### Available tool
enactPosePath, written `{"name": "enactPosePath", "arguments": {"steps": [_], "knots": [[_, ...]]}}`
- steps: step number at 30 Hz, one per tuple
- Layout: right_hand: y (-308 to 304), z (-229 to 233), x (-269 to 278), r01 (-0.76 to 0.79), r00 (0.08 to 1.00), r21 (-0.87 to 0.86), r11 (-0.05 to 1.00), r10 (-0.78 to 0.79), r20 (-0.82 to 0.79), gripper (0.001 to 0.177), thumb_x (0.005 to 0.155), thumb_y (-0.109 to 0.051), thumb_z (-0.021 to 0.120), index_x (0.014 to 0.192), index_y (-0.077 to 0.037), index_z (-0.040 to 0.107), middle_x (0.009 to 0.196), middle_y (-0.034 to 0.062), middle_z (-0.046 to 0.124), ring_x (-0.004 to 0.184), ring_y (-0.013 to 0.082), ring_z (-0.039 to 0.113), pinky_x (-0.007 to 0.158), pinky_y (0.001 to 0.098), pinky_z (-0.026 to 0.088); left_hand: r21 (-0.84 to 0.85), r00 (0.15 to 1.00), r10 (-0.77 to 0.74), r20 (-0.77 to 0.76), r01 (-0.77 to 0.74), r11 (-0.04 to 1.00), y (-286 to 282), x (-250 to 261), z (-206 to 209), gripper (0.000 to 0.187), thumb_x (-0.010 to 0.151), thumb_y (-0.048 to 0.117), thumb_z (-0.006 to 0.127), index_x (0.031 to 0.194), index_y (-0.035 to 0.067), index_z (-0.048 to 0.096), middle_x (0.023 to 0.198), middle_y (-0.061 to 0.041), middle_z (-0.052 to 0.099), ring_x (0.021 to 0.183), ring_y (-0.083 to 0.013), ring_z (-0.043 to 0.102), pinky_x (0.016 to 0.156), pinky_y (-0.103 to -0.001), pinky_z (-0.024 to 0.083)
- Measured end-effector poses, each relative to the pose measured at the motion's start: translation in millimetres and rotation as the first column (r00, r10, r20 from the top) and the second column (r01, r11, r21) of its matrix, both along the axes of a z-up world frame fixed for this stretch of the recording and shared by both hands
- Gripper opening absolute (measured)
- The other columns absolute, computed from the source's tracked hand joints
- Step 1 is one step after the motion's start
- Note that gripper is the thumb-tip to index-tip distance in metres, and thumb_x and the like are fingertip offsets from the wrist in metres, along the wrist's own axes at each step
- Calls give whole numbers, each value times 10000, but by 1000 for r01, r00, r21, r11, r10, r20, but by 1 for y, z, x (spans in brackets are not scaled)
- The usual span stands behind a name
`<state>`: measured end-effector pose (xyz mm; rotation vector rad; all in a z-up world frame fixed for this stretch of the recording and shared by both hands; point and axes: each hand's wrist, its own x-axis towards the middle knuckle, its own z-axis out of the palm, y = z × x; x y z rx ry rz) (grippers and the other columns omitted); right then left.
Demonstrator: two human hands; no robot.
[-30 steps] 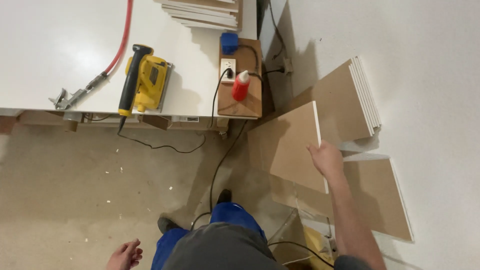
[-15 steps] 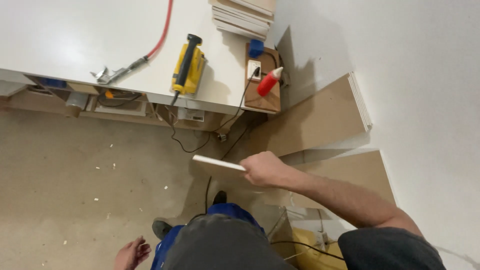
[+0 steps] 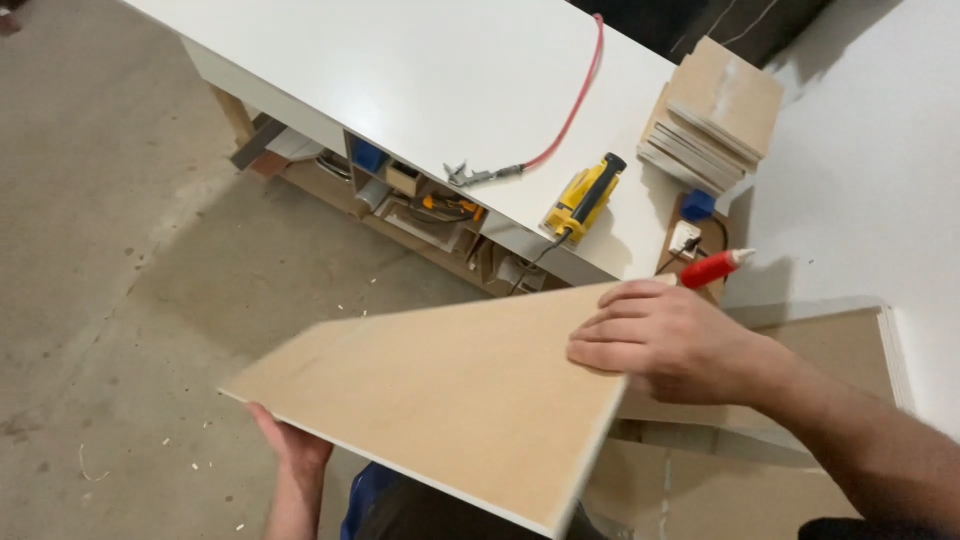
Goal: The person uses a yellow electric sander to smooth the surface of a small wooden board on a white table. They then use a metal tool to scrape the board's surface, flip it over, and place it on a stack of similar boards. Finally, they pick up a larger board from the floor and place it on the table.
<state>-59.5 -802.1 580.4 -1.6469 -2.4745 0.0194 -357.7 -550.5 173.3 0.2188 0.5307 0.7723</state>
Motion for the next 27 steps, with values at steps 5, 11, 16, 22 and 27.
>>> {"name": "enactPosePath", "arguments": {"steps": [5,11,16,22,27], "knots": [[-7,3,31,-31,988,269,963,-11,155,173,993,-131,578,1121,-124,695,1137,35,747,1010,183,727,950,407,514,-106,975,138,-172,-157,982,68,4,42,578,845,297,526,1384,101,595,1323,-117,687,1170,-320,662,1028,-445,527],[-21,-83,107,378,922,538,753,-355,-152,293,1047,-133,467,1104,2,721,1200,216,717,1167,371,688,1099,494,503,-36,990,139,-38,-141,989,129,61,103,461,821,131,561,1255,-12,624,1221,-142,708,1105,-323,674,981,-399,541],[42,-137,101,945,326,292,147,-410,-851,334,1207,112,504,1522,219,480,1436,424,562,1298,486,587,1019,469,514,56,993,85,83,-90,994,186,145,116,462,840,102,565,1278,-39,606,1246,-154,699,1125,-326,667,975,-409,535],[88,-194,162,568,-694,202,798,596,-405,812,960,-131,839,1626,-16,390,1576,239,511,1422,388,480,1050,611,450,174,1000,22,23,-25,984,250,256,133,293,880,116,589,1101,-55,677,1134,-157,726,1095,-308,669,953,-365,524],[117,-317,230,612,-769,-376,696,413,-487,487,979,-224,546,1463,-173,581,1380,76,678,1235,279,634,1022,466,494,264,990,99,-102,-69,962,286,324,142,167,837,-3,682,704,92,649,757,-12,656,838,-205,656,777,-343,523]]}}
